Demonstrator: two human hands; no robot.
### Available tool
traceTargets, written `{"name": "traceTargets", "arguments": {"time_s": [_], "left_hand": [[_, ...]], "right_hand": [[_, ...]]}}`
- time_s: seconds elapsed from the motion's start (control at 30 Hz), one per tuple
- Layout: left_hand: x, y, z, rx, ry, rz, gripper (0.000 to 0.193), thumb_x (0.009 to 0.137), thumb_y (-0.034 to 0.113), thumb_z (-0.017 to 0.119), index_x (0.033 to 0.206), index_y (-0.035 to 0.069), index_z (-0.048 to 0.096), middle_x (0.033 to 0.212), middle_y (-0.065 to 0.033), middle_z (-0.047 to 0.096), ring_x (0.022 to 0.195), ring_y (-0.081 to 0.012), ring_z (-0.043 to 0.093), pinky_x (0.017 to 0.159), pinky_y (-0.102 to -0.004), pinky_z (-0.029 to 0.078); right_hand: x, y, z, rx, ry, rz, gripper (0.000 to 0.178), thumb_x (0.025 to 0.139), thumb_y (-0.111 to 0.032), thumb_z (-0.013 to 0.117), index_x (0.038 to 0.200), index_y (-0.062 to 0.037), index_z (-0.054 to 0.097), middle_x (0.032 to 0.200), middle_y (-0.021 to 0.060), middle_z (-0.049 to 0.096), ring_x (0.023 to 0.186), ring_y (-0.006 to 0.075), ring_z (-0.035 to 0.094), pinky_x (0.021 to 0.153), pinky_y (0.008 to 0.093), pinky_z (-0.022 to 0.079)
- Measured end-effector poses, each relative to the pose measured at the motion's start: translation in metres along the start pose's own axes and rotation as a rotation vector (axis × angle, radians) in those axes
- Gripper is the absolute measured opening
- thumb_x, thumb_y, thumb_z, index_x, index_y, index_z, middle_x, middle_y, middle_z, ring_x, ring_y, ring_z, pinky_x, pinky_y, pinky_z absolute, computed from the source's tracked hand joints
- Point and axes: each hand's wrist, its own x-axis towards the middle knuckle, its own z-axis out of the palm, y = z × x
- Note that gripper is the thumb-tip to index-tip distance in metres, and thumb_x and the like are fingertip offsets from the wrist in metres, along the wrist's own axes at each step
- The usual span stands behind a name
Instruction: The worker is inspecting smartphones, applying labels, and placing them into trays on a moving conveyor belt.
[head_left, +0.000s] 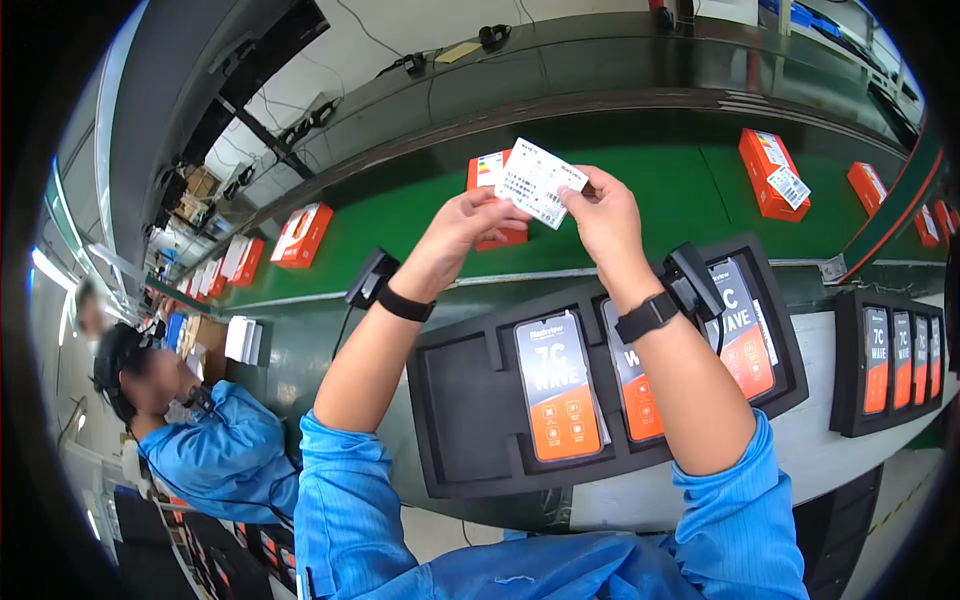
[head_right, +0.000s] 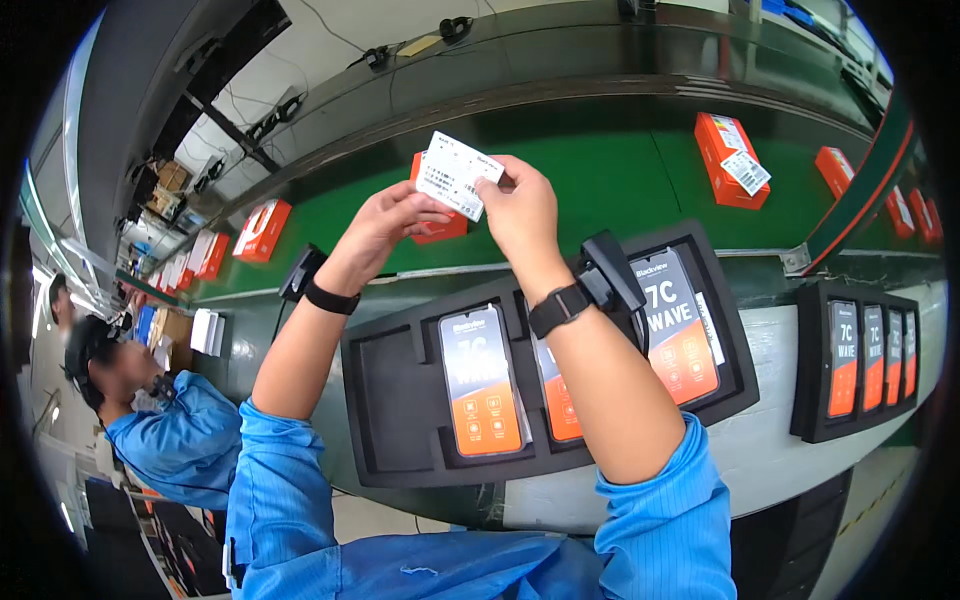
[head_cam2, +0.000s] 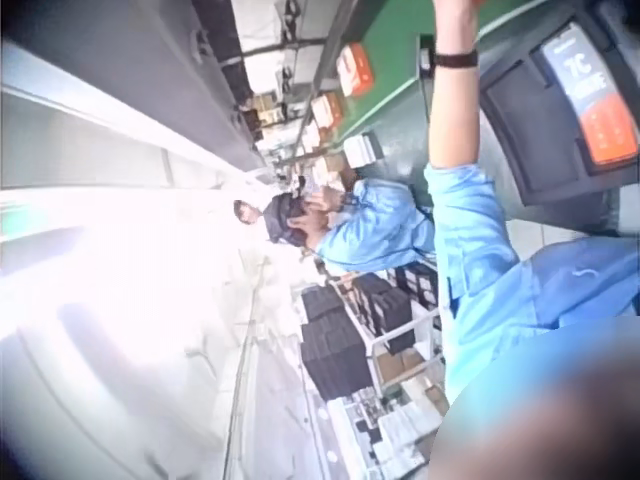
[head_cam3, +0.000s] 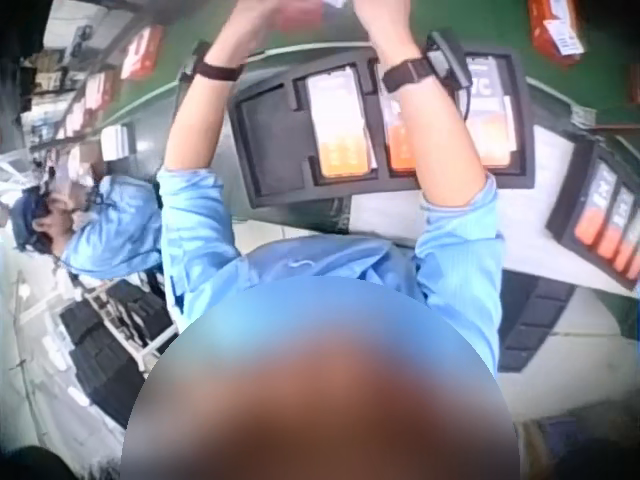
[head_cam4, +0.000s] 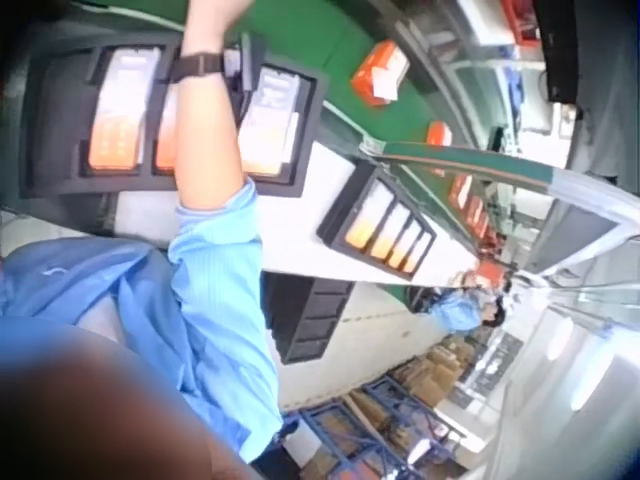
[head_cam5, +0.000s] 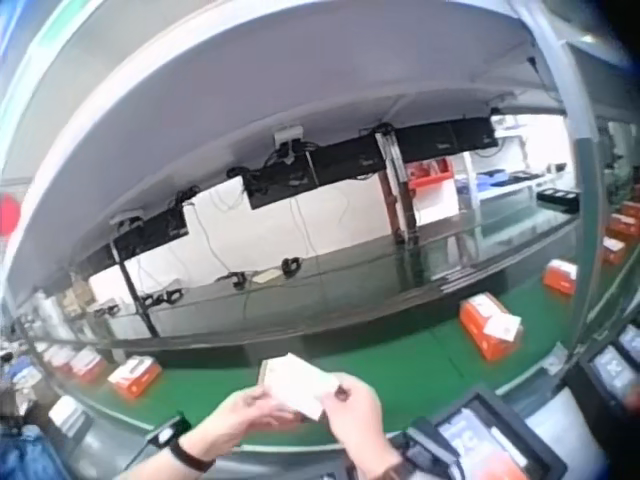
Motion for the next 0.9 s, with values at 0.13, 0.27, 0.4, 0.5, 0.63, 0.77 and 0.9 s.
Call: {"name": "traceTargets", "arguments": {"time_s": [0.13,0.27,0.4,0.5,0.63,0.77,0.9], "left_hand": [[0.008,-0.006,0.002,0.123,0.205,0.104,0.013,0.086,0.012,0.068,0.096,0.003,0.068,0.079,-0.0027,0.07,0.07,-0.0076,0.063,0.062,-0.0203,0.043],[0.03,-0.049,-0.05,0.067,0.431,-0.078,0.012,0.086,0.015,0.066,0.08,0.006,0.065,0.071,-0.0012,0.067,0.06,-0.0074,0.059,0.051,-0.0223,0.038],[0.029,-0.075,-0.052,0.335,0.4,-0.317,0.033,0.091,0.032,0.062,0.073,0.006,0.065,0.061,-0.0018,0.064,0.051,-0.0104,0.058,0.046,-0.0264,0.039],[0.023,-0.062,-0.056,0.934,0.451,-0.327,0.053,0.094,0.046,0.052,0.065,0.004,0.065,0.052,-0.0044,0.059,0.048,-0.0143,0.058,0.047,-0.0302,0.043],[-0.058,-0.005,0.018,0.762,0.375,-0.114,0.055,0.096,0.043,0.052,0.062,0.001,0.062,0.049,-0.0035,0.054,0.044,-0.0098,0.052,0.045,-0.0261,0.04],[-0.176,0.011,0.073,0.757,0.248,-0.176,0.026,0.095,0.02,0.059,0.092,-0.004,0.068,0.073,-0.0068,0.068,0.065,-0.0108,0.063,0.06,-0.0262,0.052],[-0.205,-0.003,0.077,0.544,0.197,-0.221,0.035,0.096,0.018,0.057,0.122,-0.005,0.057,0.103,-0.0119,0.067,0.091,-0.0145,0.063,0.08,-0.0279,0.05]], "right_hand": [[0.002,0.008,-0.002,-0.125,-0.028,0.008,0.032,0.081,-0.013,0.066,0.111,-0.0013,0.062,0.093,0.0083,0.069,0.08,0.0164,0.066,0.075,0.0298,0.051],[0.004,-0.004,-0.005,-0.21,0.056,-0.03,0.029,0.082,-0.015,0.063,0.109,-0.0036,0.063,0.096,0.0062,0.069,0.08,0.0171,0.064,0.073,0.0308,0.051],[-0.006,-0.019,-0.002,-0.279,-0.139,-0.006,0.018,0.083,-0.015,0.06,0.096,-0.0055,0.069,0.09,0.0078,0.07,0.079,0.0202,0.067,0.071,0.0321,0.052],[-0.009,-0.025,0.003,-0.461,-0.231,-0.105,0.017,0.083,-0.018,0.059,0.089,-0.0059,0.07,0.085,0.0107,0.071,0.079,0.0256,0.068,0.071,0.0342,0.052],[-0.004,-0.03,-0.008,-0.601,-0.239,-0.13,0.018,0.083,-0.022,0.061,0.085,-0.0072,0.071,0.085,0.0117,0.071,0.079,0.0311,0.067,0.07,0.0381,0.052],[-0.006,-0.033,-0.002,-0.544,-0.245,-0.185,0.017,0.082,-0.023,0.061,0.084,-0.0093,0.071,0.081,0.0099,0.07,0.078,0.0309,0.066,0.069,0.0385,0.052],[-0.018,-0.043,0.011,-0.583,-0.329,-0.149,0.02,0.083,-0.02,0.06,0.091,-0.0057,0.072,0.084,0.0087,0.071,0.079,0.0204,0.067,0.073,0.0311,0.05]]}}
